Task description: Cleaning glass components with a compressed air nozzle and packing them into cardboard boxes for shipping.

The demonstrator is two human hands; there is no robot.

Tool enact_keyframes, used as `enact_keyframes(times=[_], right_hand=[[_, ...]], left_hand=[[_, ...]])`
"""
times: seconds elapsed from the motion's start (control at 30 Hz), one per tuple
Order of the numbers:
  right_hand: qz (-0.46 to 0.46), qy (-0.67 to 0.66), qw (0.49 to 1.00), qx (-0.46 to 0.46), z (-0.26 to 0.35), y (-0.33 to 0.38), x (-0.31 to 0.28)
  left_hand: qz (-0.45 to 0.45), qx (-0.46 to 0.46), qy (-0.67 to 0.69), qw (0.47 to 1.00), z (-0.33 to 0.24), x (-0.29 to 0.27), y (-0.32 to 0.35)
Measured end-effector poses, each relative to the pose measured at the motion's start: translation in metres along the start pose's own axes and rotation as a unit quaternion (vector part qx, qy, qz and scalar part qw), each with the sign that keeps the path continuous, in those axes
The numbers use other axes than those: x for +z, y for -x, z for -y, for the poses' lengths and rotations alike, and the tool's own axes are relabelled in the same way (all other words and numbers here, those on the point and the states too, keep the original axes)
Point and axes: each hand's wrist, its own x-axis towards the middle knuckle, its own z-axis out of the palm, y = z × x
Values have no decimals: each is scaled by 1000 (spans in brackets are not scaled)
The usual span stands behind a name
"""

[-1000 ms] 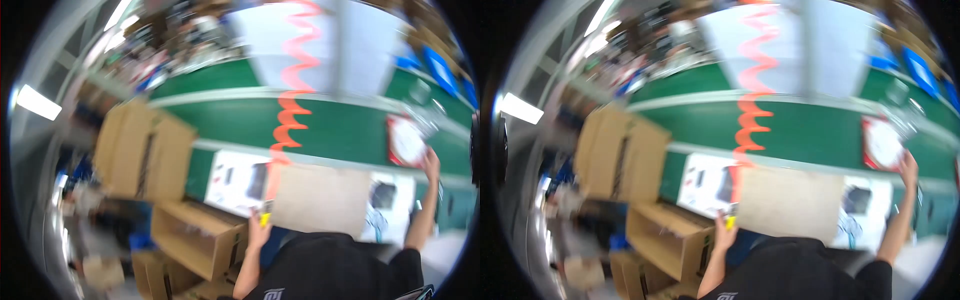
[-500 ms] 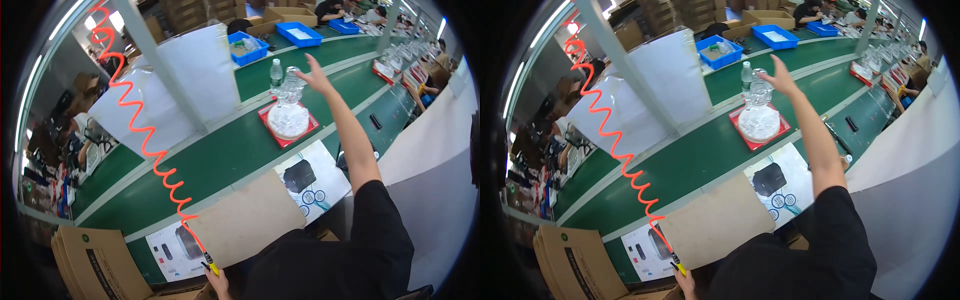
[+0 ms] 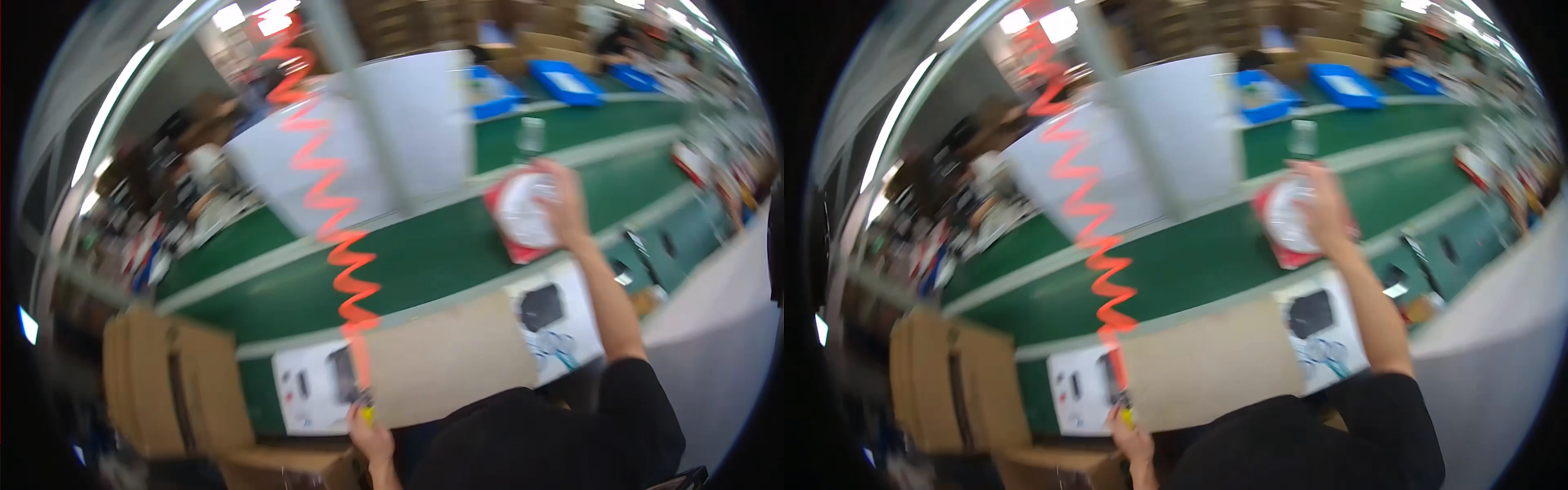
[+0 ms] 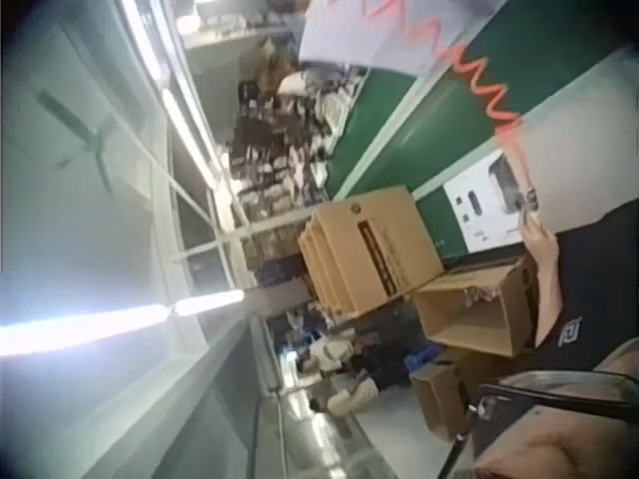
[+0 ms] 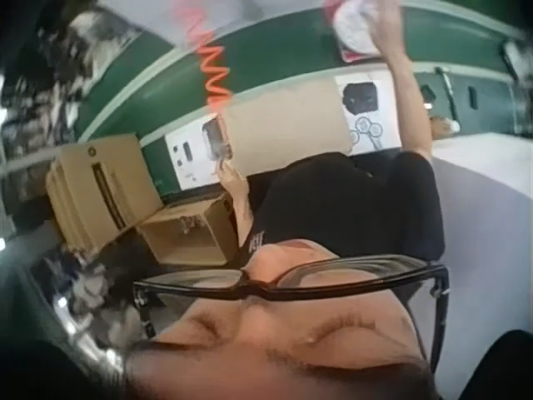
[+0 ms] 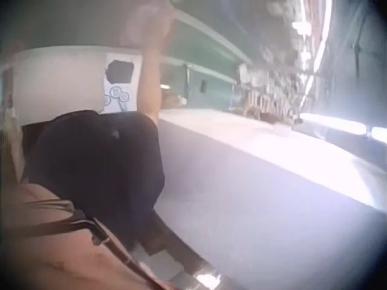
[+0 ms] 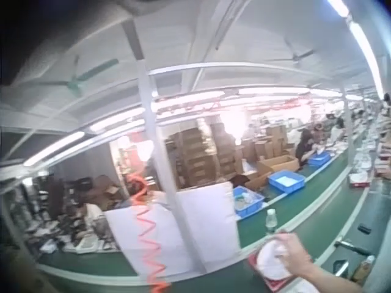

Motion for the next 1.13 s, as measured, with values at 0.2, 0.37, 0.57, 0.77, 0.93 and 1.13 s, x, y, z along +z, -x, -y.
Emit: enact_keyframes(times=[0.2, 0.37, 0.57, 0.77, 0.93, 1.13], right_hand=[[-93, -76, 992, 33, 4, 64, -30], [3, -219, 976, -24, 56, 121, 40], [55, -300, 951, -54, 165, 171, 67], [84, -365, 926, -47, 231, 198, 78], [182, -411, 893, -12, 224, 174, 85], [260, -535, 804, 8, 210, 176, 102]], left_hand=[[110, -18, 173, 979, 3, 18, -31], [126, -89, 188, 970, 11, 65, -33], [174, -130, 193, 957, -18, 89, -60], [219, -80, 145, 961, -8, 114, -63], [158, -122, 55, 978, 13, 148, -52], [253, -150, 47, 955, 4, 144, -59]])
